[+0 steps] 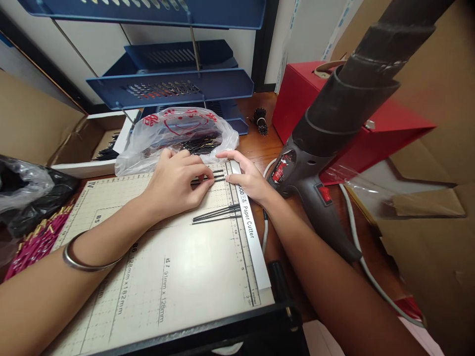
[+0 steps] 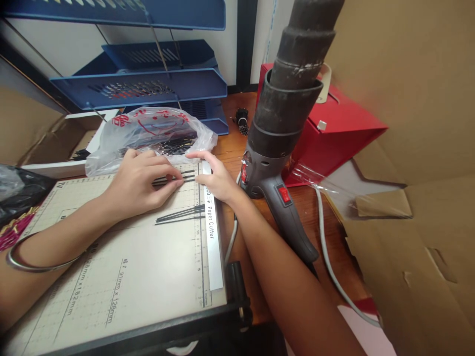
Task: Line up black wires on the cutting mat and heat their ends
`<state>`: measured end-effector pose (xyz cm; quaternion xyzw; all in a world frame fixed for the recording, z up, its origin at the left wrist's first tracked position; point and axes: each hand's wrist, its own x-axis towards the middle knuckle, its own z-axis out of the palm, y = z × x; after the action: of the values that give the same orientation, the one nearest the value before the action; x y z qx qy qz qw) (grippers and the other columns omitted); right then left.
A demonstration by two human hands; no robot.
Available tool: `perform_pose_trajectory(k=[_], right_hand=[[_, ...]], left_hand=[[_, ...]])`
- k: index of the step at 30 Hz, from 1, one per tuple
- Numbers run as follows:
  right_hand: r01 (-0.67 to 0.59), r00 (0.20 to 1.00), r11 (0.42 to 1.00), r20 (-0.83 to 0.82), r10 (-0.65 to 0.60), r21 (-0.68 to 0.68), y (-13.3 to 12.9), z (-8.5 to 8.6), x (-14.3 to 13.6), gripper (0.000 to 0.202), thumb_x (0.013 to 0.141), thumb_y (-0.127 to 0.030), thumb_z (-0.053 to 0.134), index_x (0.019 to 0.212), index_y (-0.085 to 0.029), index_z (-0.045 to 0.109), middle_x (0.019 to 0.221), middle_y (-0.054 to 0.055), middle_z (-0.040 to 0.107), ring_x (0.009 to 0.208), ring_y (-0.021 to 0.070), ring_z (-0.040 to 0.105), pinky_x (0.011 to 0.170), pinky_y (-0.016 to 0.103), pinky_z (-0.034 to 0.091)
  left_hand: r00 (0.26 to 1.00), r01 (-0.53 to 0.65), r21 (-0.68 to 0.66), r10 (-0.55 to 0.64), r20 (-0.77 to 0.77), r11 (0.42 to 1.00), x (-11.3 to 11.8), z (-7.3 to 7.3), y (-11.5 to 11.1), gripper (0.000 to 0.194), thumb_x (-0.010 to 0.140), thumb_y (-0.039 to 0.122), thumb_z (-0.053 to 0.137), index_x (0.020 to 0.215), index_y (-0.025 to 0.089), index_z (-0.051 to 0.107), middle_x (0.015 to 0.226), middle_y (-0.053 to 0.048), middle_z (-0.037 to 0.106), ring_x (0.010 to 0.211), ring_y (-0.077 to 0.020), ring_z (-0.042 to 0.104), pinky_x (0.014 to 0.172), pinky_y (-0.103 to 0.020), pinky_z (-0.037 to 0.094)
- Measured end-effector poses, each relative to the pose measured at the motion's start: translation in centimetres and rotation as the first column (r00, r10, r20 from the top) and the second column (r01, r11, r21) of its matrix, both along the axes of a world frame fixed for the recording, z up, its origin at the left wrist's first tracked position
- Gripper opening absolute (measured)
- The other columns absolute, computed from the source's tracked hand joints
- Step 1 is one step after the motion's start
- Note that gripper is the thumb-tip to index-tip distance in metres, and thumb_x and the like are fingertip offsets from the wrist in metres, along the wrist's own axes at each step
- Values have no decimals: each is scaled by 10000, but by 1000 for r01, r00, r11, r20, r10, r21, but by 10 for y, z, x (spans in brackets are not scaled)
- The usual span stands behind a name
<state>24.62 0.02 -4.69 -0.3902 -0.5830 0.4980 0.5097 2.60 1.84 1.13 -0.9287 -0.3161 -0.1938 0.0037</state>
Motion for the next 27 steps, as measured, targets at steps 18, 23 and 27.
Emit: perform_pose_trajectory(k=[18, 23, 27], right_hand=[[-6, 1000, 1000, -19, 6, -6, 1, -1, 0, 570, 615, -253, 681, 1185, -240, 669, 1343, 72, 716, 1371, 327, 614, 1330, 523, 383], [5, 1000, 1000, -26, -5, -17, 2, -1, -1, 552, 611, -253, 668, 1163, -256, 680, 1327, 53, 725, 1351, 328, 615, 1322, 523, 390], [8, 999, 999, -50, -9, -35, 1, -1, -2, 561, 594, -252, 660, 1155, -254, 681, 1331, 57, 722, 1359, 330, 611, 1335, 522, 374]], left_hand=[[1000, 4, -9, -4, 0, 1000, 0, -1, 0, 289, 1025, 387, 601, 869, 236, 792, 832, -56, 791, 834, -263, 613, 827, -451, 314], [1000, 7, -8, -7, -1, 1000, 0, -1, 1, 300, 1018, 403, 594, 862, 241, 793, 832, -57, 795, 833, -267, 613, 818, -453, 319], [1000, 4, -14, -4, 0, 1000, 0, 0, 2, 306, 1012, 417, 593, 862, 244, 797, 823, -60, 795, 826, -264, 607, 818, -454, 327]])
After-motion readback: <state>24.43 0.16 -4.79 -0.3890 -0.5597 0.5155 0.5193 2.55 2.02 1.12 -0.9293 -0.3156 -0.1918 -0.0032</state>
